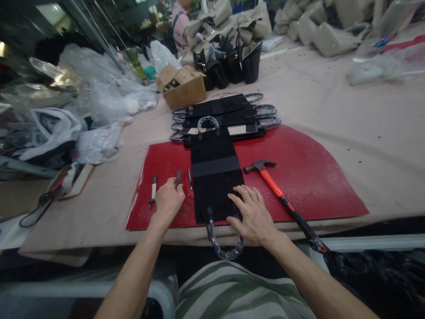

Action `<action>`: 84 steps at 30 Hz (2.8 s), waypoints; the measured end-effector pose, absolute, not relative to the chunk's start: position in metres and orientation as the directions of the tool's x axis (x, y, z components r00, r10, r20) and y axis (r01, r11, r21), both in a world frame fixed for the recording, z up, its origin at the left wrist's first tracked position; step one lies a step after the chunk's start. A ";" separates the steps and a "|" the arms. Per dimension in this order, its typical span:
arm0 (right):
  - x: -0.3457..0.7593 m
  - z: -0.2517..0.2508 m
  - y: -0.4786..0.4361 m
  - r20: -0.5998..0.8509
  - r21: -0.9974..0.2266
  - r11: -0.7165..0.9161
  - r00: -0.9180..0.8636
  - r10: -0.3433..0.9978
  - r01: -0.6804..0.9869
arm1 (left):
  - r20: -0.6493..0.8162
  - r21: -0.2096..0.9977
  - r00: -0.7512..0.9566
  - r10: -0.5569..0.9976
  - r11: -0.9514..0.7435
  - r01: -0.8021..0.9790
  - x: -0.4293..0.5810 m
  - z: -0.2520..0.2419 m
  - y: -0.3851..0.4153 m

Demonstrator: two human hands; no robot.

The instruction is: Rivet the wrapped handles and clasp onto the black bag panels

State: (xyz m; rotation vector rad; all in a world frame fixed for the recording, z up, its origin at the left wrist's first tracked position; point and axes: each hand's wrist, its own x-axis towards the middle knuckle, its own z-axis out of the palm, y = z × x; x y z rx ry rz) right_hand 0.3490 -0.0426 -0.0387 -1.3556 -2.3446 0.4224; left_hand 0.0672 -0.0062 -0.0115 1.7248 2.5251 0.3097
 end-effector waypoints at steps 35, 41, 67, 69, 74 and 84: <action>0.347 -0.040 -0.041 0.247 -0.398 0.521 -0.458 0.854 0.756 | -0.268 0.377 -0.239 0.933 0.330 0.865 0.068 0.011 0.039; 0.346 -0.037 -0.043 0.221 -0.406 0.507 -0.457 0.862 0.760 | -0.197 0.968 -0.040 0.980 0.201 0.152 0.106 0.002 -0.010; 0.352 -0.038 -0.040 0.242 -0.548 0.507 -0.454 0.858 0.665 | 0.326 0.779 0.121 0.938 -0.339 0.527 0.157 -0.041 -0.057; 0.363 -0.037 -0.038 0.292 -0.628 0.527 -0.455 0.841 0.573 | 0.338 0.791 0.086 0.937 -0.332 0.514 0.159 -0.044 -0.057; 0.417 -0.035 -0.034 0.379 -0.527 0.388 -0.200 0.903 0.756 | 0.315 0.811 0.054 0.948 -0.298 0.504 0.160 -0.046 -0.056; 0.445 -0.010 -0.025 -0.326 -0.699 -0.270 0.041 0.944 0.663 | 0.347 0.751 0.165 0.923 -0.379 0.540 0.158 -0.046 -0.056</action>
